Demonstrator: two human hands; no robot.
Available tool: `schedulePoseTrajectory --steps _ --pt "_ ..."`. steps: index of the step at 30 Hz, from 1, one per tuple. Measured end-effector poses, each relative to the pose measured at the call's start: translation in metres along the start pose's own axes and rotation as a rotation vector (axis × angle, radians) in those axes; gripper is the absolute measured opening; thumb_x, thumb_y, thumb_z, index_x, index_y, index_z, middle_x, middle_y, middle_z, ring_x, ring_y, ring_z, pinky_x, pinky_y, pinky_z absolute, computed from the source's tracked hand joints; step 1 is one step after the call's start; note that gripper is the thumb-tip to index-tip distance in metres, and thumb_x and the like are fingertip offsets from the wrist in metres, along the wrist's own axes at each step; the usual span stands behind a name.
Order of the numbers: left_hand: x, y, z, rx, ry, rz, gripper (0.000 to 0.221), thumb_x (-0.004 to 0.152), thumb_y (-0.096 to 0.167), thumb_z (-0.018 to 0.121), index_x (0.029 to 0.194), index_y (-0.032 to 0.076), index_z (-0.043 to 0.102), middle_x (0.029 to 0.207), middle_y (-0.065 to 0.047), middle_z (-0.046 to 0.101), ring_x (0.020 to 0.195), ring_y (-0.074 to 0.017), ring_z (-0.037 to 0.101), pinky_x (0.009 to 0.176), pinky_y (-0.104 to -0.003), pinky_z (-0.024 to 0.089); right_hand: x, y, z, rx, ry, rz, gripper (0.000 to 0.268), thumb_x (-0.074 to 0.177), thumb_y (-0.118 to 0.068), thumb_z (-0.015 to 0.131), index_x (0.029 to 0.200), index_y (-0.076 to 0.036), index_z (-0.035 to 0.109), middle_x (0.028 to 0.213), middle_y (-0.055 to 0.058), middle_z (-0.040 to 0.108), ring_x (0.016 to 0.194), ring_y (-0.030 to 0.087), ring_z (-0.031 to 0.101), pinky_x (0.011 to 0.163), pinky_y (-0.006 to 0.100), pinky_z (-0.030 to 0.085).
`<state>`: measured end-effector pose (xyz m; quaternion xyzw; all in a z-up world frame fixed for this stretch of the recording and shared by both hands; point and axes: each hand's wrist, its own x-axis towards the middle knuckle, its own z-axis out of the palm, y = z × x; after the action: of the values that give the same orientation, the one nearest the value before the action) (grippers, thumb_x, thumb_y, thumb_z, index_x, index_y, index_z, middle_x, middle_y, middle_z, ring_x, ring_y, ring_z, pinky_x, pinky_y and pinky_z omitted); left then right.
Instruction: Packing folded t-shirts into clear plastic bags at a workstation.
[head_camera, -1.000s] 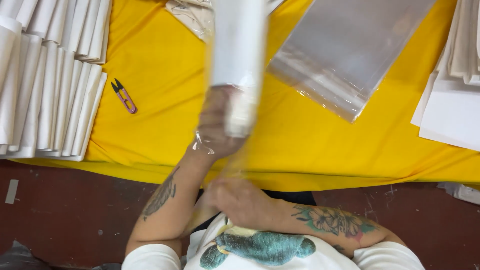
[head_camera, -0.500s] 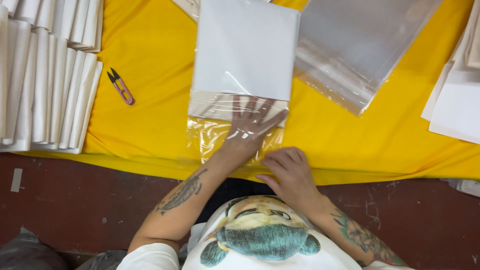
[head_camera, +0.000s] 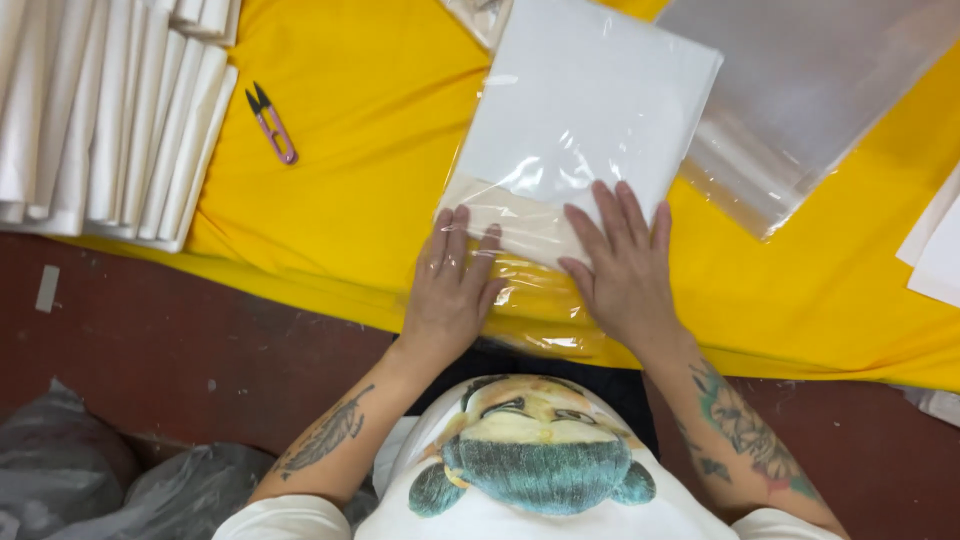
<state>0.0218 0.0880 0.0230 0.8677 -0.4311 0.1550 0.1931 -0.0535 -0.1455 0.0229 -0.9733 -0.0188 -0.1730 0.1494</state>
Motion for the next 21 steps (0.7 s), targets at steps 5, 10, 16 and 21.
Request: schedulePoseTrajectory --steps 5,10,16,21 --pt "-0.012 -0.020 -0.010 -0.322 0.044 -0.017 0.024 0.099 0.017 0.069 0.120 0.006 0.075 0.112 -0.013 0.076 0.114 -0.0298 0.071 0.109 -0.040 0.052 0.019 0.023 0.005 -0.038 -0.113 -0.004 0.056 0.112 -0.050 0.041 0.153 -0.014 0.051 0.161 0.021 0.041 0.152 0.042 0.031 0.117 0.073 0.009" --pt "-0.030 -0.026 -0.027 -0.252 0.105 0.086 0.013 0.096 0.024 0.075 0.105 0.015 0.080 0.090 -0.002 0.068 0.091 -0.0222 0.065 0.082 -0.035 0.051 0.037 -0.014 -0.011 0.029 -0.022 -0.203 0.059 0.104 -0.058 0.053 0.146 -0.017 0.053 0.160 0.025 0.040 0.149 0.044 0.037 0.115 0.075 0.016" --pt "-0.006 -0.050 -0.037 -0.381 -0.090 0.171 0.021 0.102 -0.005 0.057 0.123 -0.001 0.059 0.123 -0.021 0.058 0.112 -0.0403 0.056 0.098 -0.051 0.047 0.073 -0.018 -0.007 -0.107 -0.504 -0.095 0.074 0.109 -0.061 0.029 0.171 -0.027 0.008 0.170 0.005 -0.019 0.153 0.023 -0.023 0.123 0.064 -0.011" --pt "0.026 -0.055 -0.028 -0.376 -0.110 0.243 0.016 0.106 0.010 0.059 0.121 0.004 0.063 0.117 -0.015 0.060 0.107 -0.0355 0.056 0.096 -0.048 0.045 0.094 0.009 -0.007 -0.039 -0.361 -0.070 0.073 0.107 -0.057 0.038 0.168 -0.017 0.028 0.173 0.015 0.001 0.157 0.037 -0.007 0.120 0.069 -0.006"
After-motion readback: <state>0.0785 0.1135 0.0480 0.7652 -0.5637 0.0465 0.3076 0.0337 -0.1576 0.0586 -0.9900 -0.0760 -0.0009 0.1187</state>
